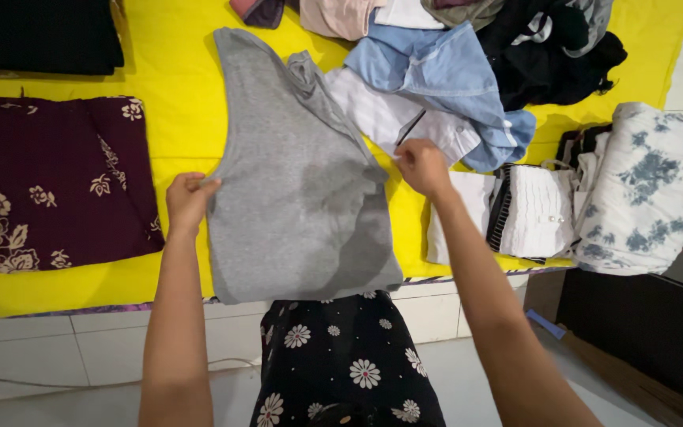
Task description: The person folds several clothing items including a floral top, black shorts, a white tank top, and striped fabric on a yellow bed.
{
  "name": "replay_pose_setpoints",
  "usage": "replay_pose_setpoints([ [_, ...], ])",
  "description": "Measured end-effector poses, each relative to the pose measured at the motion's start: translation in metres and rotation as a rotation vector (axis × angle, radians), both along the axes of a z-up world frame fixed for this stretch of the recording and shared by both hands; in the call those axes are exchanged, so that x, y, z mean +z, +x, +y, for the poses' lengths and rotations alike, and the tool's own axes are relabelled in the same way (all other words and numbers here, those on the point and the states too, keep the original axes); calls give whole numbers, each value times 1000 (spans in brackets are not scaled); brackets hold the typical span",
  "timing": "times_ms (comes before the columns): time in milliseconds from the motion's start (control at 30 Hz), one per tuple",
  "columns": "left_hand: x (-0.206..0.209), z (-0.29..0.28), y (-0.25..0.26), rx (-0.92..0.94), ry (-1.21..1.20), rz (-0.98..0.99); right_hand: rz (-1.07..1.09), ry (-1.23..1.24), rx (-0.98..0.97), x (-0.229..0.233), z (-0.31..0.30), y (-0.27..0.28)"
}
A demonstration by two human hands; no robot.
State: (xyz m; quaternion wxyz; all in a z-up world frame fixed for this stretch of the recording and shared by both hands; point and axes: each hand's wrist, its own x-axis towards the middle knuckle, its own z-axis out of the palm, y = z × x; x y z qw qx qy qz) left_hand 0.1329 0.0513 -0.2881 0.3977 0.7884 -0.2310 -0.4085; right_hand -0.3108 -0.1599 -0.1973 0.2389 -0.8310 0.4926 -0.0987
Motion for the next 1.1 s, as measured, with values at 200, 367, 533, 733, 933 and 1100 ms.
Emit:
replay_pose_setpoints([
  [200, -24, 18, -5, 236, 183, 226, -156, 127, -354, -32, 48, 12],
  [367, -41, 17, 4, 150, 194, 279, -297, 320, -519, -62, 65, 13],
  [533, -4, 19, 21, 387, -205, 605, -529, 631, -668, -57, 47, -13],
  [733, 133, 41, 26, 370, -496, 854, -1013, 825, -605, 84, 30, -41],
  [933, 336, 6, 30, 165, -551, 572, -910, 552, -497, 227, 12, -25],
  [1100, 446, -33, 41, 16, -827, 423, -1185, -1, -341, 330, -19, -3],
])
